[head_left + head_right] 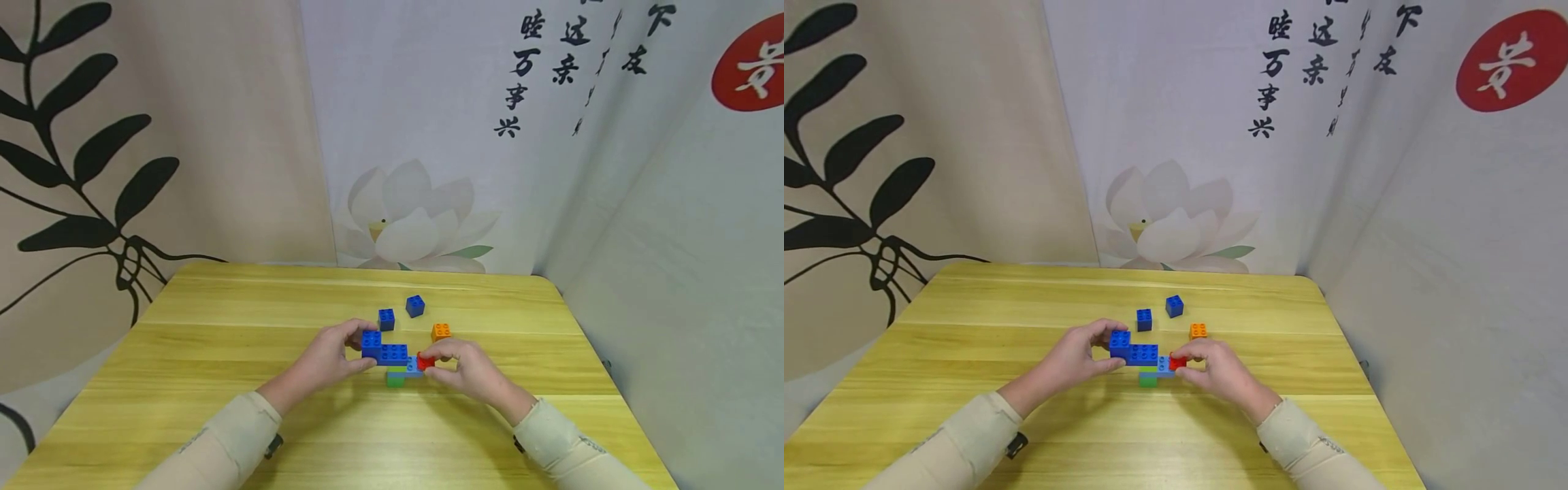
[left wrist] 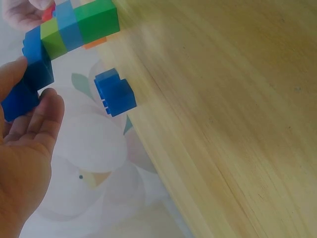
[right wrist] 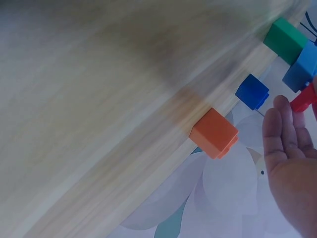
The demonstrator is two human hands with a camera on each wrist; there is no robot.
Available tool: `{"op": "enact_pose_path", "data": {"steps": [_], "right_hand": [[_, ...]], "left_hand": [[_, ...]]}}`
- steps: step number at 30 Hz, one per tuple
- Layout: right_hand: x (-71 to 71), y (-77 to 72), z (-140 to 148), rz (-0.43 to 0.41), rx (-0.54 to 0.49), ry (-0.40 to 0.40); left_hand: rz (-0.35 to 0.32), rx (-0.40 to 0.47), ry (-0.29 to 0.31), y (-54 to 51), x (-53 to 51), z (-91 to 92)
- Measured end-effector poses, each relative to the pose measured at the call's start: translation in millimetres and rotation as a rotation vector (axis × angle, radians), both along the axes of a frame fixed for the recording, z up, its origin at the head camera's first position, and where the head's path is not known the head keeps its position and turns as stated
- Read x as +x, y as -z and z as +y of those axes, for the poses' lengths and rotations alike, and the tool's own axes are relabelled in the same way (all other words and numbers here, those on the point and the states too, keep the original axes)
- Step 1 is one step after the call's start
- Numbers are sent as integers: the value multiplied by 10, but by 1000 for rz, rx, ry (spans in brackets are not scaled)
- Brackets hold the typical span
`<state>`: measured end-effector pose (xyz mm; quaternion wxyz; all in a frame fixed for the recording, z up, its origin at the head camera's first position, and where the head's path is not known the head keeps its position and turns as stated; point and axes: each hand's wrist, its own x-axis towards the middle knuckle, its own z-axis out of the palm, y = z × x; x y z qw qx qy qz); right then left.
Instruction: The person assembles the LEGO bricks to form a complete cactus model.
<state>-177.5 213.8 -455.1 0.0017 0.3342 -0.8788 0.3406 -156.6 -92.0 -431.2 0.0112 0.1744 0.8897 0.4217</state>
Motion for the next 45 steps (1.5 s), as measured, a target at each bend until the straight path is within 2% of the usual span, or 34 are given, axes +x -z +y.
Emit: {"op": "enact_pose_path", "data": {"steps": [21,45], "right_hand": [[-17,18,-14,4,20,-7],[-10,-6,-31,91,56,-58]], "left_hand": [[-3,3,-11,-2,6,0],[-3,8,-1,-6,5,-1]]}}
